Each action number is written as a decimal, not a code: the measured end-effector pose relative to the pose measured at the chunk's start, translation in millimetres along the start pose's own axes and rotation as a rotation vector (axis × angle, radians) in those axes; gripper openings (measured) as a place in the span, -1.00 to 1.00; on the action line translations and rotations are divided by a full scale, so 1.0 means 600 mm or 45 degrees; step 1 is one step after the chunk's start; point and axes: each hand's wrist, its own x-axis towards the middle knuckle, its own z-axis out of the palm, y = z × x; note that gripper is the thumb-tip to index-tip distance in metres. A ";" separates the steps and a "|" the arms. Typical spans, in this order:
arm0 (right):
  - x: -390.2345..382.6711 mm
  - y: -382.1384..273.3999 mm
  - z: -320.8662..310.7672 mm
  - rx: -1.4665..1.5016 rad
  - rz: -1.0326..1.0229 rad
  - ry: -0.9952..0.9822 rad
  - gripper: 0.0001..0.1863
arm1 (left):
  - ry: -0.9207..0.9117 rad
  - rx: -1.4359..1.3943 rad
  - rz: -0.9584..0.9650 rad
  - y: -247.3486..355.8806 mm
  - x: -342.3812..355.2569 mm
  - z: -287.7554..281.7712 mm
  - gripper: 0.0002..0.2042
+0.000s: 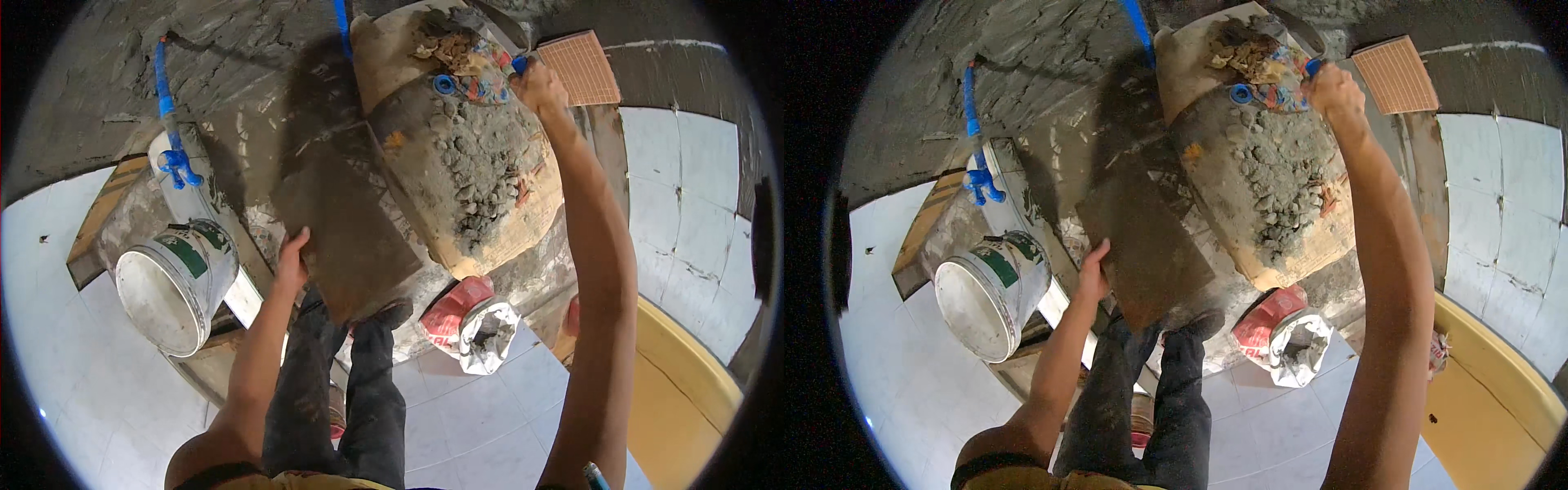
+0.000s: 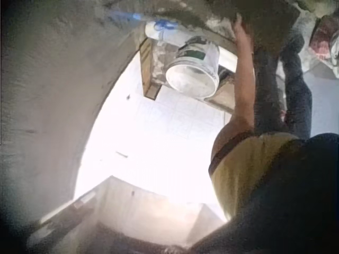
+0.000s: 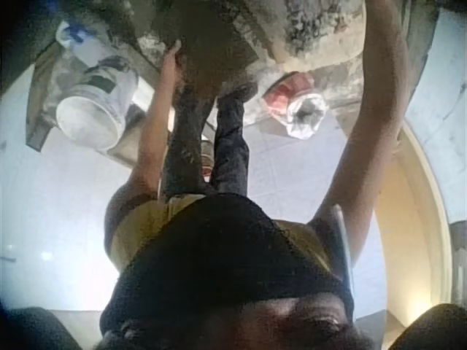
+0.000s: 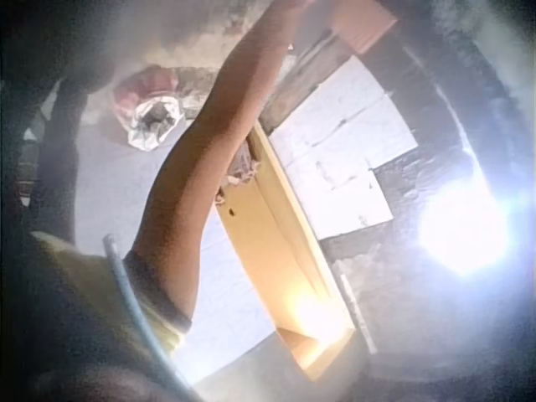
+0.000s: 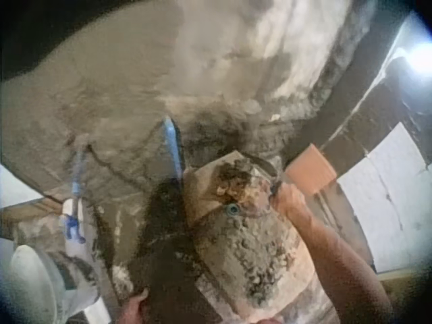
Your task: The person applies mortar to the back of a tile using a trowel and then presses the tile onto a wall. The person reaches into a bag of material, spreads mortar on a board, and handles a tile while working in an unfinished room.
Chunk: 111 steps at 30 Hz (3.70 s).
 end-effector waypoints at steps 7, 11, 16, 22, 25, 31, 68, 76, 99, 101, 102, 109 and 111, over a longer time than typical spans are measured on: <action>0.052 -0.015 0.039 0.019 0.148 -0.142 -0.47 | 0.008 0.074 0.317 0.131 0.134 0.129 -0.49; 0.039 -0.038 0.056 -0.027 0.111 -0.136 -0.43 | 0.037 0.166 0.325 0.182 0.195 0.184 -0.48; -0.062 -0.087 0.054 -0.095 -0.041 -0.262 -0.49 | 0.038 0.144 0.144 0.220 0.225 0.237 -0.46; -0.141 -0.118 0.025 -0.038 -0.236 -0.302 -0.64 | -0.011 0.351 0.112 0.238 0.250 0.243 -0.11; -0.066 -0.123 0.034 0.128 0.096 -0.130 -0.68 | -0.161 0.219 0.125 0.237 0.267 0.234 -0.39; 0.005 -0.123 0.078 -0.007 -0.014 -0.341 -0.51 | -0.117 0.194 0.120 0.241 0.271 0.252 -0.49; 0.006 -0.152 0.096 0.376 -0.250 0.481 -0.53 | -0.128 0.009 -0.005 0.194 0.255 0.208 -0.25; -0.147 -0.221 0.157 -0.066 -0.429 -0.323 -0.62 | -0.075 0.119 0.052 0.171 0.269 0.190 -0.27; -0.198 0.019 0.148 0.436 0.139 0.076 -0.63 | 0.059 0.086 0.027 0.032 0.111 0.206 -0.53; -0.165 0.015 0.146 0.414 0.153 0.144 -0.63 | 0.210 0.134 -0.004 0.031 0.111 0.211 -0.51; -0.151 0.015 0.146 0.313 0.154 0.055 -0.63 | 0.260 0.164 -0.001 0.031 0.111 0.212 -0.49; -0.055 -0.005 0.126 0.119 0.067 0.076 -0.66 | 0.112 0.120 0.095 0.017 0.130 0.187 -0.48; -0.056 -0.013 0.105 0.115 0.112 0.050 -0.67 | 0.127 0.142 0.065 0.011 0.143 0.175 -0.43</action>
